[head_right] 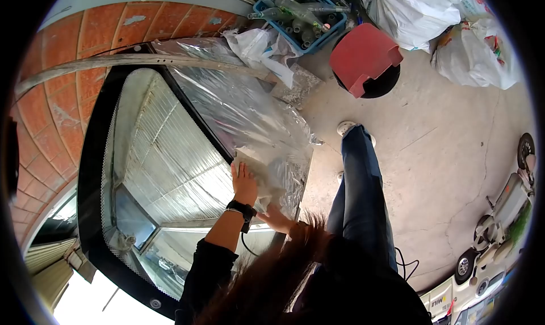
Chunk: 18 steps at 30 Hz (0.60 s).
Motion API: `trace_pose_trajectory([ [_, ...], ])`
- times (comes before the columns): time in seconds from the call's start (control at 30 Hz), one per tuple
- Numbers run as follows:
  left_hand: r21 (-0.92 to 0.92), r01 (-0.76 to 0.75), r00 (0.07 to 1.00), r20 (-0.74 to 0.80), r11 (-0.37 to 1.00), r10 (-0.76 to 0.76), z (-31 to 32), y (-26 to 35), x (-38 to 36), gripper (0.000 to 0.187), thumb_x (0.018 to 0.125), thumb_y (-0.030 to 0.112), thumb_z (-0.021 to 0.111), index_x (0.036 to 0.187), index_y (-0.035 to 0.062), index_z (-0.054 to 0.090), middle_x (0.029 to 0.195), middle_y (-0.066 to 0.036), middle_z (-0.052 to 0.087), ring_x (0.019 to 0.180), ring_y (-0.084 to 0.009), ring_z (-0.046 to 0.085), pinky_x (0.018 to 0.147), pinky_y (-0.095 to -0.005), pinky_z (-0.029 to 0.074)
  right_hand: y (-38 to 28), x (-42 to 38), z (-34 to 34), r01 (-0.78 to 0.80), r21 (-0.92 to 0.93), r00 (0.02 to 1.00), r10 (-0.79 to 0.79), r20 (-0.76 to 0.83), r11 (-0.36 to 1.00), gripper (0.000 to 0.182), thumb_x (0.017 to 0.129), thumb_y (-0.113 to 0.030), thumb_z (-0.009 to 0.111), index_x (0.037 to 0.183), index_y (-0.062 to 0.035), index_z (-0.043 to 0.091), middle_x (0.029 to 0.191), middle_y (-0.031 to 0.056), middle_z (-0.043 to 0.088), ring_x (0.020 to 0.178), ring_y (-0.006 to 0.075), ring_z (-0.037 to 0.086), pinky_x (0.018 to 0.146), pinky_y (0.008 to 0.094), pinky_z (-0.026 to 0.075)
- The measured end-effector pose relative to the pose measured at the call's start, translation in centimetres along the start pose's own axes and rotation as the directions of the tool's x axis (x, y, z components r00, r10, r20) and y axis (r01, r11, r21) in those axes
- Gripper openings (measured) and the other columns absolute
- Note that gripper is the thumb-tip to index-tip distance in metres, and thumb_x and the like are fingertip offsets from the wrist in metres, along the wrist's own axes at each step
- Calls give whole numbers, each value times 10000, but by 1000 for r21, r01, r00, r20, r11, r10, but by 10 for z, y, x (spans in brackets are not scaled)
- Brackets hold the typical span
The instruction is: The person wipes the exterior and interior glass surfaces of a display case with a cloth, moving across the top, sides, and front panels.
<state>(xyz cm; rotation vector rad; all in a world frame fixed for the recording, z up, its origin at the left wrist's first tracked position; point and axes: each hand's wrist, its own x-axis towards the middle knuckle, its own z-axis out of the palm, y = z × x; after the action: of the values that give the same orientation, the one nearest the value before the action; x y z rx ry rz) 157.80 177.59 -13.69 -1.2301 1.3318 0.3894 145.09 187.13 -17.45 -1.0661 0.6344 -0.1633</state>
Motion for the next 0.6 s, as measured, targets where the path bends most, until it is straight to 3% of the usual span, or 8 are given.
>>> trace_pose_trajectory([
  [0.1,-253,-63,996,49,965,78,-18,-25,-3,351,802,230,303,1085,109,473,1274,-66,281,1209,-193,176,930,-540,-69,-9,0,-4,-61,141,996,51,69,988,592,813,-386,379,1218,13,214,1192,224,285,1126,326,246,922,390,198],
  [0.17,-199,36,999,-32,979,-44,-29,-53,4,382,791,260,348,1136,118,434,1276,-54,279,1213,-187,167,937,-531,-52,-34,28,-14,-1,233,1000,-2,9,972,585,813,-388,376,1223,-6,210,1192,215,302,1121,328,260,912,382,227],
  [0.2,-228,81,995,-33,970,-91,-37,-69,4,383,793,247,345,1143,113,425,1286,-53,260,1215,-189,162,933,-535,-55,-68,40,-31,-106,189,994,100,41,976,593,810,-396,380,1220,-3,211,1189,209,312,1115,333,265,913,375,229],
  [0.27,-261,151,979,-94,953,-181,-40,-91,9,365,790,229,347,1114,101,456,1283,-64,271,1216,-193,162,928,-538,-62,-65,83,-22,66,217,998,-62,-24,974,583,815,-385,376,1218,2,209,1211,209,283,1115,343,257,921,388,216],
  [0.3,-312,180,972,-89,933,-218,-43,-97,8,358,789,224,347,1099,96,471,1280,-71,275,1216,-196,163,927,-538,-64,-91,91,-38,4,252,999,-16,46,968,564,818,-372,378,1218,-8,220,1229,208,256,1127,349,235,929,387,204],
  [0.4,-273,222,971,-21,936,-236,-55,-87,-7,371,794,220,348,1133,96,435,1294,-75,247,1223,-186,142,914,-556,-71,-65,112,-23,20,246,987,-58,148,969,550,813,-366,392,1216,-23,239,1238,197,246,1144,339,214,939,382,194],
  [0.47,-281,211,975,-12,936,-224,-41,-65,-14,380,797,221,342,1146,90,421,1298,-74,240,1224,-189,138,920,-547,-72,-47,98,-15,199,240,973,-221,68,950,549,807,-348,419,1206,-10,254,1246,183,247,1153,319,225,942,376,197],
  [0.6,-104,161,987,-2,982,-162,-20,-1,-47,409,815,233,311,1190,78,360,1312,-63,208,1229,-207,113,950,-499,-61,-37,24,-18,74,473,980,-152,129,878,527,810,-254,442,1216,-1,221,1269,154,242,1167,255,249,938,350,212],
])
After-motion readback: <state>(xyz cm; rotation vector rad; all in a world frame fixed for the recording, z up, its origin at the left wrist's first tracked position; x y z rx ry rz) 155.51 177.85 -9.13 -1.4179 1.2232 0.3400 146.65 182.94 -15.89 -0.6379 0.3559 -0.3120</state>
